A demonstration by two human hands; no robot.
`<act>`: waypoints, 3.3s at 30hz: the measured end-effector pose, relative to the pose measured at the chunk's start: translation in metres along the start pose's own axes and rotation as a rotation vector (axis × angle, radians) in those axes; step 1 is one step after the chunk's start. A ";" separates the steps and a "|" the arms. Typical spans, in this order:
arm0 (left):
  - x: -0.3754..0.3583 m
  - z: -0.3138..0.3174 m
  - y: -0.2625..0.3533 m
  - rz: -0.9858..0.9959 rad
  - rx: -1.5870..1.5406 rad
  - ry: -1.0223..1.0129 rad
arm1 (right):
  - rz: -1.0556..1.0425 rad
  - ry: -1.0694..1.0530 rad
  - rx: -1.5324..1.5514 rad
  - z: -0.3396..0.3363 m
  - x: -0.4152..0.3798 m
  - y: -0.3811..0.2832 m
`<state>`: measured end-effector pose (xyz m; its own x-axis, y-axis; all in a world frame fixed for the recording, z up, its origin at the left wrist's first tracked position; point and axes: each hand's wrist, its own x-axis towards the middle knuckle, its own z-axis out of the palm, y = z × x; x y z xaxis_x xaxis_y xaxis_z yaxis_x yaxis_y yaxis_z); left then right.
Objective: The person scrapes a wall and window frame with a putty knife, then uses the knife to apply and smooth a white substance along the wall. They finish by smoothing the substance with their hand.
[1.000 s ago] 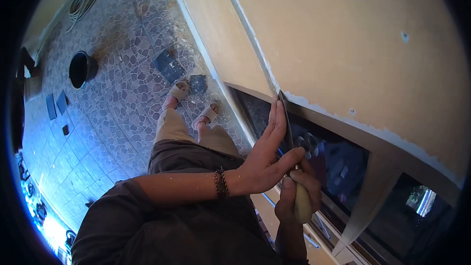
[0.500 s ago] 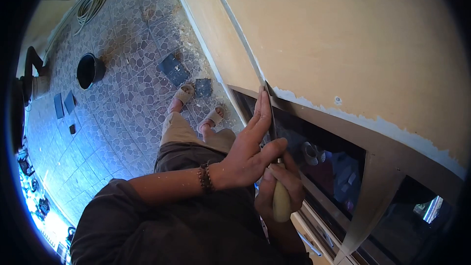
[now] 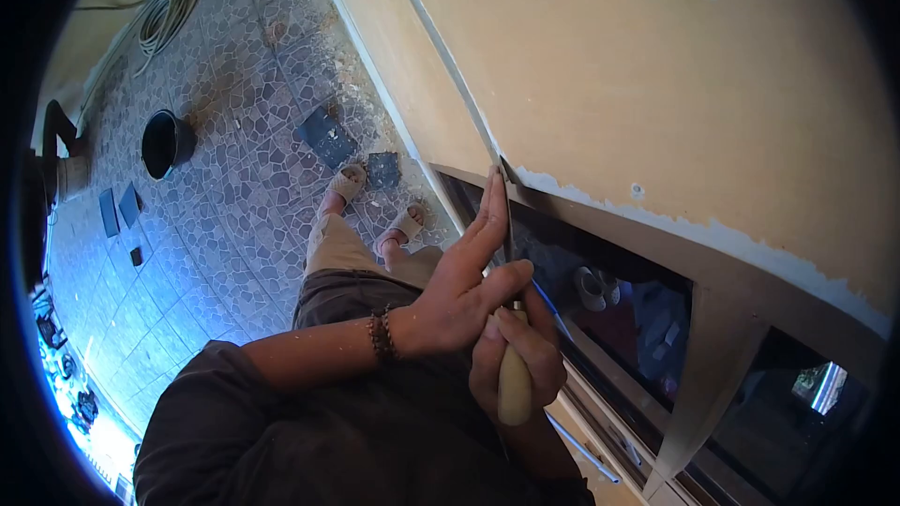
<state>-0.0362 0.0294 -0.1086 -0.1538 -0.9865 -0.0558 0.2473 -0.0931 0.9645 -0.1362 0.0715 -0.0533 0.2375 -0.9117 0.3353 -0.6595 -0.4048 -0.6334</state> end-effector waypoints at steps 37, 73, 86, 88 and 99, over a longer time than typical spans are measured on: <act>0.005 -0.087 0.068 -0.218 -0.061 -0.427 | 0.877 -0.400 0.587 -0.003 -0.060 -0.055; -0.169 -0.149 0.031 0.006 0.530 -0.245 | 1.007 0.214 0.851 0.082 -0.204 -0.152; -0.104 -0.080 0.045 0.394 0.454 -0.262 | 0.988 0.286 0.913 0.040 -0.093 -0.104; -0.081 -0.065 0.046 0.417 0.408 -0.289 | 0.994 0.305 0.923 0.036 -0.076 -0.093; -0.018 -0.019 0.028 0.377 0.388 -0.258 | 0.929 0.258 0.740 0.013 -0.037 -0.053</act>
<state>-0.0081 0.0421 -0.0859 -0.3626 -0.8731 0.3260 -0.0303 0.3607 0.9322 -0.1009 0.1255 -0.0408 -0.3140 -0.8691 -0.3822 0.0832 0.3759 -0.9229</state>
